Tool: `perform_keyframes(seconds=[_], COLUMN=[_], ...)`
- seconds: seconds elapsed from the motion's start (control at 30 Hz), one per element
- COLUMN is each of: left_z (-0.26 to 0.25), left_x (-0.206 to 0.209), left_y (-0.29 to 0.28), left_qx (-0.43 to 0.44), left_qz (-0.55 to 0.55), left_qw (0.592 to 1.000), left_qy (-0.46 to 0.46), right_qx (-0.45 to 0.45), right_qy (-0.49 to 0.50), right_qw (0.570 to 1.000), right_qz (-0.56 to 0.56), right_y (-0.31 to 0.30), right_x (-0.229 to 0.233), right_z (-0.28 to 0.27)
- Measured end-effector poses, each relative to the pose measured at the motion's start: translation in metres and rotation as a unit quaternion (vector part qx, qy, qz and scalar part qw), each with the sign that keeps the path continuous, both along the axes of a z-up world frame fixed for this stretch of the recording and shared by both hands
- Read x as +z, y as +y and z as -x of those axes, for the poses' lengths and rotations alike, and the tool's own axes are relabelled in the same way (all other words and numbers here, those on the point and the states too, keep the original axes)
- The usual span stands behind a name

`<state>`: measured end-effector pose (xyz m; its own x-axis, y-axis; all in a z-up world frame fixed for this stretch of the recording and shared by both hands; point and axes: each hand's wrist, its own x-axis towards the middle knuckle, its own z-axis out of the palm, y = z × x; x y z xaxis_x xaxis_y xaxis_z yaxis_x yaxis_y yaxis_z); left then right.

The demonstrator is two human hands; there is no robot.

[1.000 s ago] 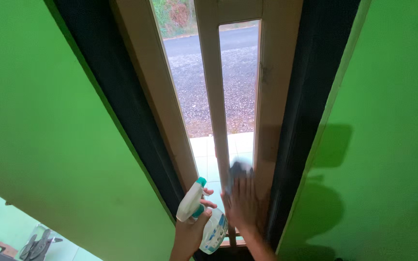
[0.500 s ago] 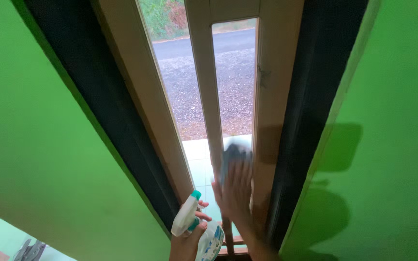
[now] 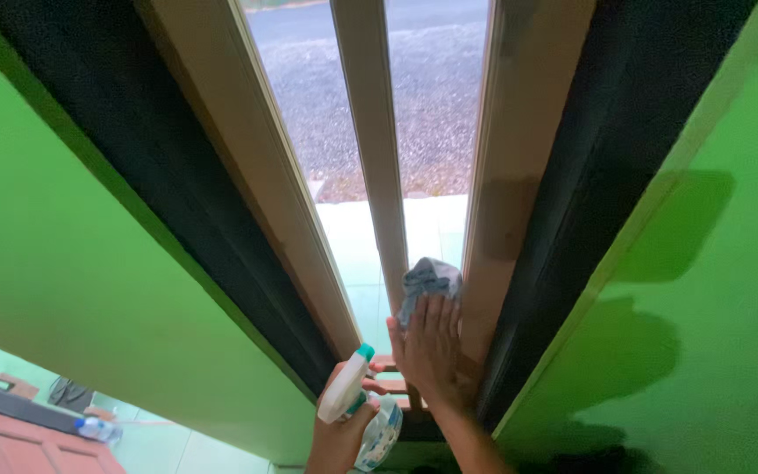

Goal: The person cleans a wooden door frame with glass panels using a spray bottle and a cloth. They repeatedly spray the frame and wipe it down with a cloth, focusing on the vertical and horizontal sections of the frame.

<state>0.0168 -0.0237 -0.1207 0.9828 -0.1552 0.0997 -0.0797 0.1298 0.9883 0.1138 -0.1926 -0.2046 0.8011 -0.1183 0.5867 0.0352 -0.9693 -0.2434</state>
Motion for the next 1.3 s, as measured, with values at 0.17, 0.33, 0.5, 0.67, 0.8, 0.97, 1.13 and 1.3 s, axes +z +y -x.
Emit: perform_keyframes(seconds=[0.17, 0.33, 0.5, 0.67, 0.8, 0.97, 1.13, 1.3], left_z=[0.001, 0.002, -0.005, -0.001, -0.001, 0.0, -0.002, -0.003], left_x=[-0.05, -0.072, -0.087, -0.12, -0.16, -0.185, -0.185, -0.174], left_y=[-0.003, 0.004, 0.001, -0.002, 0.002, 0.02, 0.034, 0.027], left_qx=[0.009, -0.011, -0.015, -0.016, -0.046, -0.059, -0.067, -0.058], left_qz=[-0.006, -0.021, 0.011, -0.019, -0.006, -0.05, -0.023, -0.019], left_qw=[1.0, 1.0, 1.0, 0.999, 0.999, 0.995, 0.998, 0.998], left_qy=[0.006, -0.018, 0.01, 0.024, 0.003, 0.065, 0.004, 0.004], right_qx=[0.026, 0.077, 0.0, 0.029, 0.061, 0.066, -0.004, -0.007], right_qy=[0.088, 0.029, -0.025, 0.225, 0.108, 0.103, 0.042, 0.181], right_qw=[0.993, 0.989, 0.999, 0.974, 0.989, 0.975, 0.998, 0.979], right_qz=[-0.07, -0.12, -0.038, -0.013, -0.086, -0.184, -0.036, -0.092], right_y=[0.0, 0.003, -0.005, -0.016, -0.005, 0.012, 0.013, 0.006], right_x=[-0.111, -0.145, -0.103, -0.15, -0.239, -0.279, -0.23, -0.215], right_z=[0.038, 0.052, -0.004, 0.005, 0.043, 0.06, 0.007, 0.008])
